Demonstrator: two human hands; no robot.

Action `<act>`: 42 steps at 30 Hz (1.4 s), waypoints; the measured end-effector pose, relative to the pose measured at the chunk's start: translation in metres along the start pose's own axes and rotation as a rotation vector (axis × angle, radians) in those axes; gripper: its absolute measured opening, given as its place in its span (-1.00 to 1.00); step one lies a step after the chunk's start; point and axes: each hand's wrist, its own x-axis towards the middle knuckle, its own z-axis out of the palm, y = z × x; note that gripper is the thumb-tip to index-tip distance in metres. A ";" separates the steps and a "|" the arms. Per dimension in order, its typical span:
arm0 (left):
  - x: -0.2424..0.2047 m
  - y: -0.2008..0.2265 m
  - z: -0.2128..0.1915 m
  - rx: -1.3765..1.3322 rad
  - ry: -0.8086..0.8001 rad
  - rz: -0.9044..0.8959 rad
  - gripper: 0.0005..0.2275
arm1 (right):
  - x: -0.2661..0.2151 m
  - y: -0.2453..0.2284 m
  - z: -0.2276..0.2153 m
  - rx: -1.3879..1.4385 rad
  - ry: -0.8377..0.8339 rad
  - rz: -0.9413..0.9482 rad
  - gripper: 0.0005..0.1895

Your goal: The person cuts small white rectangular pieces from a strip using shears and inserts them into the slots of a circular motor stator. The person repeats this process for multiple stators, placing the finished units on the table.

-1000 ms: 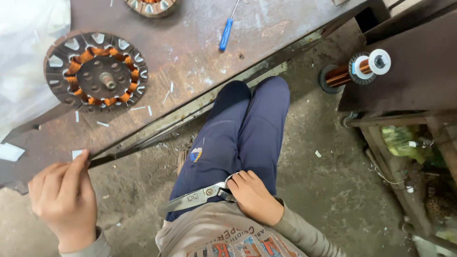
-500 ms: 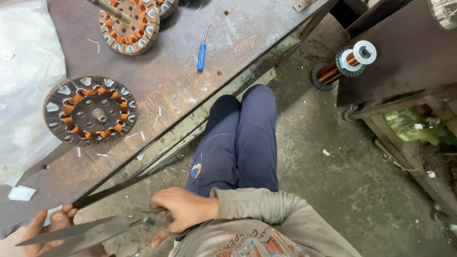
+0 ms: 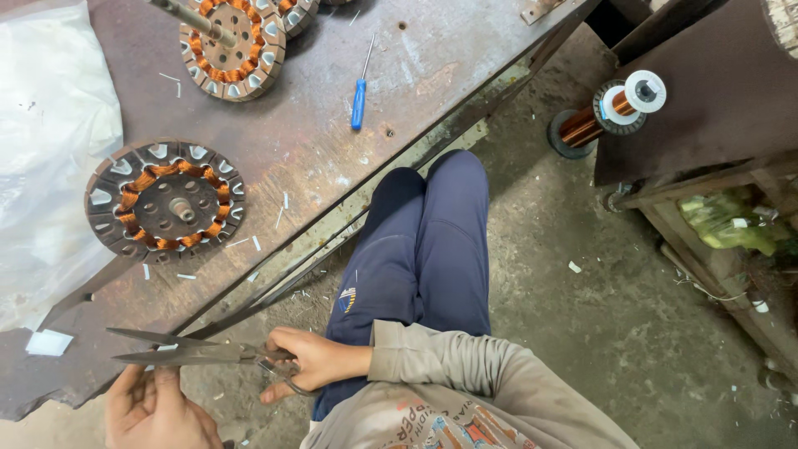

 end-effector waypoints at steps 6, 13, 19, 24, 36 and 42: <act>-0.006 -0.005 0.003 -0.142 -0.054 0.118 -0.76 | -0.001 -0.019 -0.007 -0.138 0.056 0.075 -0.49; 0.003 -0.009 -0.001 -0.141 -0.042 0.134 -0.78 | 0.007 -0.029 -0.007 -0.171 0.073 0.121 -0.61; 0.015 -0.011 -0.002 -0.322 -0.127 0.077 -0.83 | 0.017 -0.031 0.001 -0.223 0.026 0.200 -0.54; 0.013 -0.005 -0.003 -0.333 -0.140 0.034 -0.85 | 0.020 -0.029 0.004 -0.158 0.025 0.242 -0.59; 0.013 -0.009 -0.003 -0.357 -0.138 -0.004 -0.88 | 0.029 -0.026 0.005 -0.246 0.005 0.227 -0.66; 0.018 -0.005 -0.006 -0.360 -0.176 -0.018 -0.87 | 0.029 -0.023 0.004 -0.206 -0.005 0.256 -0.80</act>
